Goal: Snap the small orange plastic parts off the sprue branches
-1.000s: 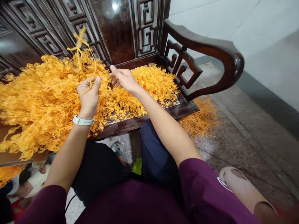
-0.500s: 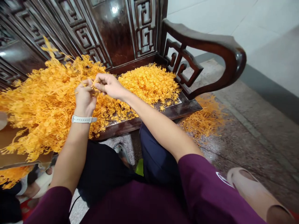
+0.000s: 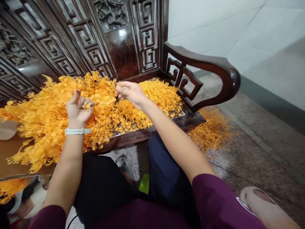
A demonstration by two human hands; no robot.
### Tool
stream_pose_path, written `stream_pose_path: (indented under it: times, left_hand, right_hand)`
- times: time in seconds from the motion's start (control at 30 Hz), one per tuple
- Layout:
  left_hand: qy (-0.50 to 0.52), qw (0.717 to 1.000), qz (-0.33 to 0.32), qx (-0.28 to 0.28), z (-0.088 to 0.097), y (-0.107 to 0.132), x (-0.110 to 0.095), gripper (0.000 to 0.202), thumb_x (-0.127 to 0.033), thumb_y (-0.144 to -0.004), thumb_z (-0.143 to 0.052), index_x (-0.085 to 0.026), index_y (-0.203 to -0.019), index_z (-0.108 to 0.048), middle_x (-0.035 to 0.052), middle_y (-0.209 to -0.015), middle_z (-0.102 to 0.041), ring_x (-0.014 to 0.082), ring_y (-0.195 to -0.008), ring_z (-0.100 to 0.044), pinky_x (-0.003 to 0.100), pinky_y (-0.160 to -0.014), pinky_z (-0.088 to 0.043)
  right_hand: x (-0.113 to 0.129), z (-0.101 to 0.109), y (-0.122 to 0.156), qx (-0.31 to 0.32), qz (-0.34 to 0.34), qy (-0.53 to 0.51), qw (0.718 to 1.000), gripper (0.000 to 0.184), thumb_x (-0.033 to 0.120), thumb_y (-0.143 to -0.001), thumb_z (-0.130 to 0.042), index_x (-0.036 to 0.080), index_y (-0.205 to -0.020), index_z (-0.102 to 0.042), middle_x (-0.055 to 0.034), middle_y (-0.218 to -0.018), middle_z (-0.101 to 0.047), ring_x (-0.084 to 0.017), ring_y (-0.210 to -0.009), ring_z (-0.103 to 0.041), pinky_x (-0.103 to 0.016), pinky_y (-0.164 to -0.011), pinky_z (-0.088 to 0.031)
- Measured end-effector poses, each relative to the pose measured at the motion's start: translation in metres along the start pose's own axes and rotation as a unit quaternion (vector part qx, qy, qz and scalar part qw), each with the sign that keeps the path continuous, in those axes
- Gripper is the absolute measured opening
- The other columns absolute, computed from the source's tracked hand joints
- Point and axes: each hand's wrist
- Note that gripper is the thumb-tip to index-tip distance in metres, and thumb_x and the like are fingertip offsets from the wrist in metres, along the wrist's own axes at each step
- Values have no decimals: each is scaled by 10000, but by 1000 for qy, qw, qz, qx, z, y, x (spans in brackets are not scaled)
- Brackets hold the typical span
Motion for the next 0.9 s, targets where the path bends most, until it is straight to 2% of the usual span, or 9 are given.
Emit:
stream_pose_path:
  times: [0.07,0.2,0.3,0.4,0.47,0.53,0.67,0.8,0.9]
  left_hand:
    - [42,999,21,22,-3,5,1,461,-342,-1188,-403,-180,-888,-713,-92,-460,-211,103,-406,-286,246,-482,-323]
    - [67,996,28,51,-12,11,8,473,-378,-1183,-419,-177,-876,-718,-83,-445,-236,104,-416,-302,241,-480,-309]
    - [68,995,41,56,-22,14,19,543,-383,-1194,-347,-167,-856,-713,-78,-432,-241,104,-415,-285,240,-473,-289]
    - [51,995,62,64,-32,18,31,581,-356,-1196,-306,-156,-833,-713,-73,-427,-235,101,-407,-278,237,-471,-285]
    - [26,995,72,70,-36,21,37,528,-336,-1182,-375,-151,-826,-717,-74,-429,-230,98,-403,-279,237,-468,-287]
    - [9,995,74,73,-39,25,43,478,-312,-1162,-442,-143,-809,-716,-76,-430,-217,96,-403,-279,234,-469,-295]
    - [-24,995,61,77,-51,42,52,461,-226,-1142,-452,-116,-782,-719,-71,-430,-209,96,-423,-278,228,-497,-341]
    - [-60,990,73,105,-68,77,56,362,-145,-1089,-515,-100,-800,-730,-76,-435,-216,88,-423,-183,220,-470,-301]
    - [-63,988,35,136,-70,97,52,230,-167,-1037,-622,-122,-846,-741,-79,-451,-225,91,-437,-198,223,-500,-343]
  right_hand:
    - [2,14,-5,-79,-53,-77,993,358,525,-953,-763,173,-973,-696,-80,-890,-734,-146,-755,-618,-288,-702,-542]
    - [-6,0,-2,-90,-148,-74,982,374,525,-1031,-634,167,-953,-708,-82,-853,-696,-151,-689,-546,-301,-627,-464]
    - [-19,-22,-1,-102,-66,56,991,306,476,-964,-765,182,-904,-703,-49,-885,-681,-146,-740,-535,-291,-657,-416]
    - [-29,-34,-4,-49,27,117,992,340,435,-912,-826,186,-777,-639,12,-758,-609,-129,-717,-510,-283,-688,-400]
    - [-31,-35,-4,-44,20,75,996,336,407,-942,-786,182,-749,-629,28,-683,-583,-122,-668,-507,-280,-671,-405]
    - [-30,-33,-6,-79,-30,9,996,295,376,-969,-746,168,-776,-667,14,-679,-627,-123,-640,-528,-276,-636,-421]
    - [-28,-24,-15,-152,-119,-14,981,228,221,-971,-714,139,-759,-700,-6,-662,-688,-110,-622,-559,-236,-599,-430]
    - [-31,7,-29,-273,-120,4,955,270,182,-1047,-571,126,-802,-668,-8,-612,-646,-83,-531,-486,-220,-543,-359]
    - [-32,38,-32,-371,-93,14,924,187,179,-1040,-550,157,-864,-605,18,-638,-607,-73,-501,-415,-216,-508,-296]
Point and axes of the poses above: each hand's wrist, its own y-axis away from the middle knuckle, its own z-axis out of the back of the hand, x = y × z
